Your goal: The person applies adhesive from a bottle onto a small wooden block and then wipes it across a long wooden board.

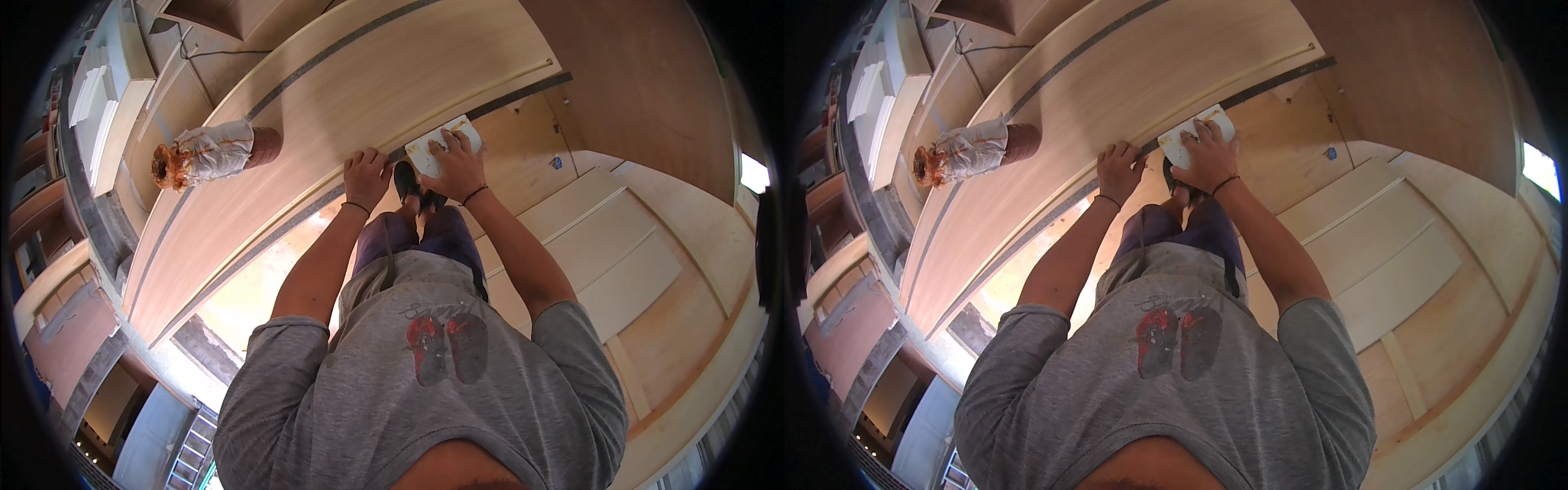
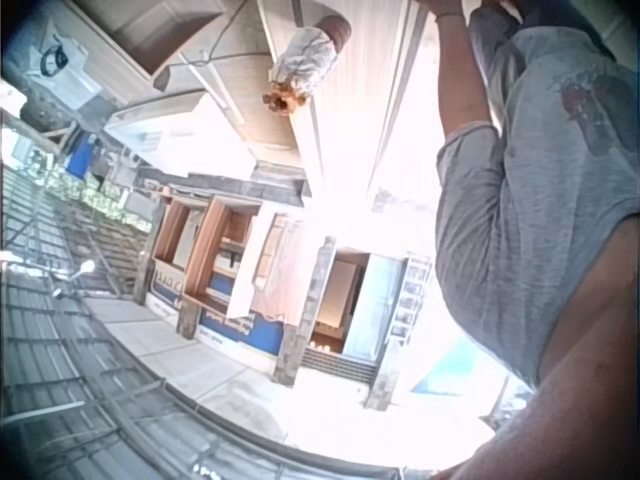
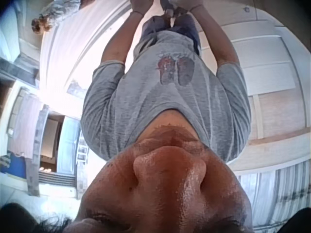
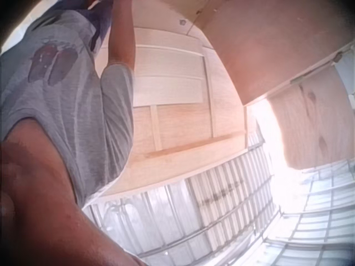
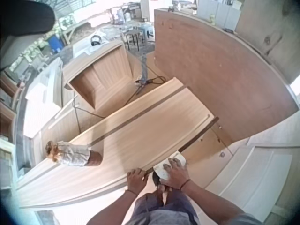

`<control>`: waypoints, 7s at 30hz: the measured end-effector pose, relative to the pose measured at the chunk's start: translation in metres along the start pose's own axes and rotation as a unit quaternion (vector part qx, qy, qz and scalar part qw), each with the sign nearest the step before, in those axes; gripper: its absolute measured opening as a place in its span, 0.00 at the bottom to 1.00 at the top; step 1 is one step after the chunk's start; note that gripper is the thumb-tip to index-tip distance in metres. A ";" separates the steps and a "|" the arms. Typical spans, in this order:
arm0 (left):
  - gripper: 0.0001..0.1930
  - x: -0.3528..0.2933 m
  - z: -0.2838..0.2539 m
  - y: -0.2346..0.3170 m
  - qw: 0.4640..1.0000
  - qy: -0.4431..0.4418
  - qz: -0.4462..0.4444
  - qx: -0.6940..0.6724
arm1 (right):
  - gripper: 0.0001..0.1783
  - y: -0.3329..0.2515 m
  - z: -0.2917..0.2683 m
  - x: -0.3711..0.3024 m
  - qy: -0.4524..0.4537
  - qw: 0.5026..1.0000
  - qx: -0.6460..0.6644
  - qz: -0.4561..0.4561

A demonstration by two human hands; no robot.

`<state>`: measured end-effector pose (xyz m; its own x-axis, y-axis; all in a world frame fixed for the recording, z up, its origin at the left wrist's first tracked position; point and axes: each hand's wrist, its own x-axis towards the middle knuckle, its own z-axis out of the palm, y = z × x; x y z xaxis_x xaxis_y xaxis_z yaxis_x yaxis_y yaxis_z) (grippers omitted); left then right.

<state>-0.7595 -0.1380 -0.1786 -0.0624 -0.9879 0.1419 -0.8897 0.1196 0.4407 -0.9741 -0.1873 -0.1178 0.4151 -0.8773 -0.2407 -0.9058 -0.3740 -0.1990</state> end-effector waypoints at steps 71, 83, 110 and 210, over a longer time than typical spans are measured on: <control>0.19 -0.126 -0.084 -0.121 0.997 -0.036 -0.053 0.031 | 0.41 -0.142 0.050 -0.060 0.107 0.992 0.054 -0.031; 0.09 -0.140 -0.091 -0.131 0.998 -0.015 -0.059 -0.004 | 0.40 -0.169 0.091 -0.047 0.165 0.984 0.029 -0.053; 0.08 -0.139 -0.088 -0.133 0.999 -0.011 -0.041 -0.003 | 0.42 -0.182 0.049 -0.034 -0.013 1.000 0.000 0.001; 0.10 -0.267 -0.151 -0.247 0.996 -0.002 -0.090 0.028 | 0.39 -0.345 0.112 -0.080 -0.032 0.999 -0.021 0.018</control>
<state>-0.4547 0.1110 -0.1916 0.0985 -0.9932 0.0621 -0.9101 -0.0647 0.4092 -0.6855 0.0457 -0.1365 0.3854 -0.8697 -0.3083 -0.9225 -0.3559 -0.1491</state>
